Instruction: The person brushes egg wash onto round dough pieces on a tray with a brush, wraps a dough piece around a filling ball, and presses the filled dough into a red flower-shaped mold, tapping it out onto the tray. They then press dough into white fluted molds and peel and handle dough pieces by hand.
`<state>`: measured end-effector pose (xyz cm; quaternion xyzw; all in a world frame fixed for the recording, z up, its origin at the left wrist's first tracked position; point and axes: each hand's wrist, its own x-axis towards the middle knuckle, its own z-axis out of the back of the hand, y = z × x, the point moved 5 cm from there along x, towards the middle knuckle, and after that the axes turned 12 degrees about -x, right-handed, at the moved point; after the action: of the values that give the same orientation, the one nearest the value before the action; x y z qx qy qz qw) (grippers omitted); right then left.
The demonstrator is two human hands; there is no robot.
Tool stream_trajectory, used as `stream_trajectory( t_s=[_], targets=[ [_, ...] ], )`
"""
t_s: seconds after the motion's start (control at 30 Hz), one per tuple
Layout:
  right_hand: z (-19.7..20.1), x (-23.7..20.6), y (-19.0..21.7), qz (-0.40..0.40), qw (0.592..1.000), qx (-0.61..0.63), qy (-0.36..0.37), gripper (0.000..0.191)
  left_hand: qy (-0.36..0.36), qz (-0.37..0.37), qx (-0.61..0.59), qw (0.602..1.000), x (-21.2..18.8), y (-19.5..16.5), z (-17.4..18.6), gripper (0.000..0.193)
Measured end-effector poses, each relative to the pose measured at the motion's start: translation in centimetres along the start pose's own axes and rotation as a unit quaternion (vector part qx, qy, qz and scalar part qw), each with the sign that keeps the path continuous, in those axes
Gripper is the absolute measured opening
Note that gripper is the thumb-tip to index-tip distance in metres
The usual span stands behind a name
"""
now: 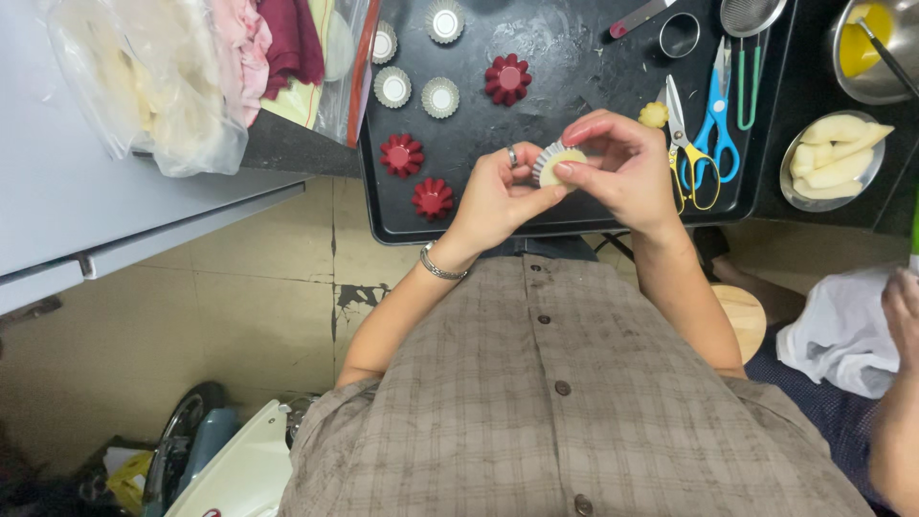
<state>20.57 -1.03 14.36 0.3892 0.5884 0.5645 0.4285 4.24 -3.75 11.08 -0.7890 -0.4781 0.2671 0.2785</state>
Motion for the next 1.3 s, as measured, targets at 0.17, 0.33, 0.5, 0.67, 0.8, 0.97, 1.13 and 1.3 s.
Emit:
stream_trajectory(
  t_s=[0.17, 0.33, 0.5, 0.67, 0.8, 0.97, 1.13, 1.3],
  targets=[
    [0.9, -0.1, -1.8, -0.041, 0.998, -0.009, -0.044, 0.014, -0.006, 0.007, 0.023, 1.000, 0.1, 0.4, 0.6, 0.023],
    [0.4, -0.4, -2.0, -0.042, 0.997, 0.014, -0.056, 0.032, -0.068, 0.069, -0.138, 0.986, 0.4, 1.1, 1.3, 0.022],
    [0.0, -0.2, -1.5, -0.032, 0.999, 0.035, -0.025, 0.044, -0.071, 0.074, -0.200, 0.974, 0.6, 0.9, 1.3, 0.020],
    [0.3, -0.3, -1.5, -0.030, 0.990, 0.139, 0.018, 0.040, -0.070, 0.090, -0.186, 0.976, 0.5, 0.9, 1.3, 0.022],
    [0.6, -0.4, -2.4, -0.048, 0.993, 0.108, -0.021, 0.031, -0.073, 0.076, -0.156, 0.982, 0.3, 0.9, 1.2, 0.021],
    [0.9, -0.3, -2.4, -0.026, 0.994, 0.103, -0.006, 0.027, -0.070, 0.068, -0.144, 0.985, 0.4, 1.1, 1.2, 0.018],
    [0.6, -0.2, -2.2, -0.082, 0.988, 0.128, -0.029, 0.030, -0.083, 0.062, -0.162, 0.981, 0.3, 0.9, 1.2, 0.016],
    [-0.5, 0.1, -0.5, 0.017, 0.998, 0.056, -0.030, 0.044, -0.104, 0.023, -0.202, 0.974, 0.2, 0.8, 0.6, 0.014]
  ],
)
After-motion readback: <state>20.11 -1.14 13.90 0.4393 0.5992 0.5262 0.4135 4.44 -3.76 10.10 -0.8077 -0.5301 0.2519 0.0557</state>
